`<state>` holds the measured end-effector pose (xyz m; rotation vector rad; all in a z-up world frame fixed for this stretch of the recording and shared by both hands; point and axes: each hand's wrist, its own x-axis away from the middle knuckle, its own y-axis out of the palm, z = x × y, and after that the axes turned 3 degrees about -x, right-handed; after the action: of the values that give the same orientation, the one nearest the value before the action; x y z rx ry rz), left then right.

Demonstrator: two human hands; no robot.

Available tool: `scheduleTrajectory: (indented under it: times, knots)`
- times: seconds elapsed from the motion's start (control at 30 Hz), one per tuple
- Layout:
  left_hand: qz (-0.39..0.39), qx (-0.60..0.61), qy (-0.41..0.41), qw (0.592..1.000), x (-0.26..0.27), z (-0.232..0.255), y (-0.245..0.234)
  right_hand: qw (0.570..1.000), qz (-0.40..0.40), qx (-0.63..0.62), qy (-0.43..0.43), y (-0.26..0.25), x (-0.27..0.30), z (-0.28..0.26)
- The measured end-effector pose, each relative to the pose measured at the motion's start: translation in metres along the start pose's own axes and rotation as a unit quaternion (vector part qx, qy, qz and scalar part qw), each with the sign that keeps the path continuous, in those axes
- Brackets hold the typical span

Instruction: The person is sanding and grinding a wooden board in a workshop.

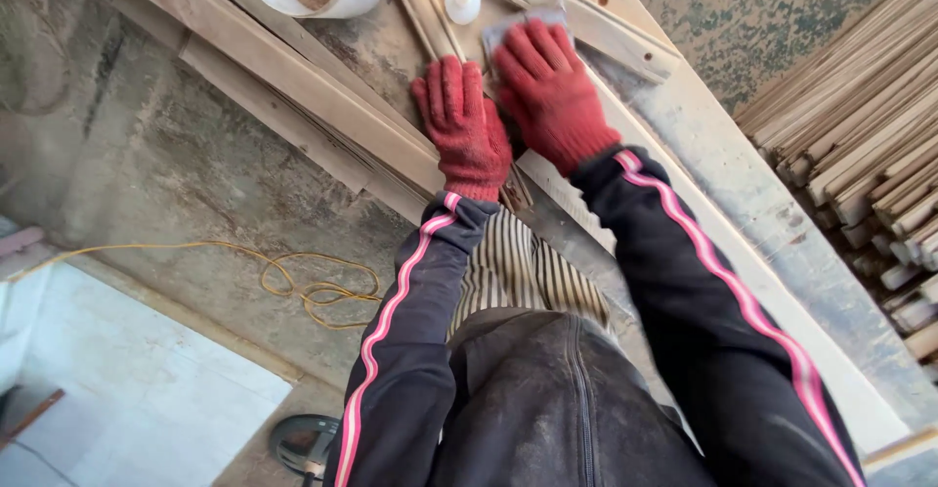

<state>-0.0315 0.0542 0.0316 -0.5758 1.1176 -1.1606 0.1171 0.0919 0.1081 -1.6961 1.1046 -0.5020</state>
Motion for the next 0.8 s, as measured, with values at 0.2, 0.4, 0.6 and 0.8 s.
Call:
scheduleTrajectory:
  times: [0.2,0.4,0.6,0.8]
  knots:
    - [0.009,-0.008,0.043,0.999,0.001,0.001,0.002,0.987,0.057,-0.088,0.119,-0.041,0.148,-0.014]
    - [0.050,0.013,0.089,0.995,-0.011,0.009,-0.008,0.882,0.160,0.071,0.439,-0.048,0.451,-0.070]
    - [0.052,-0.005,0.119,0.992,-0.003,-0.008,0.011,0.813,0.191,0.217,0.505,0.054,0.375,-0.014]
    - [-0.087,-0.093,0.124,0.984,-0.017,-0.001,-0.005,0.930,0.128,0.067,0.337,0.018,0.242,-0.027]
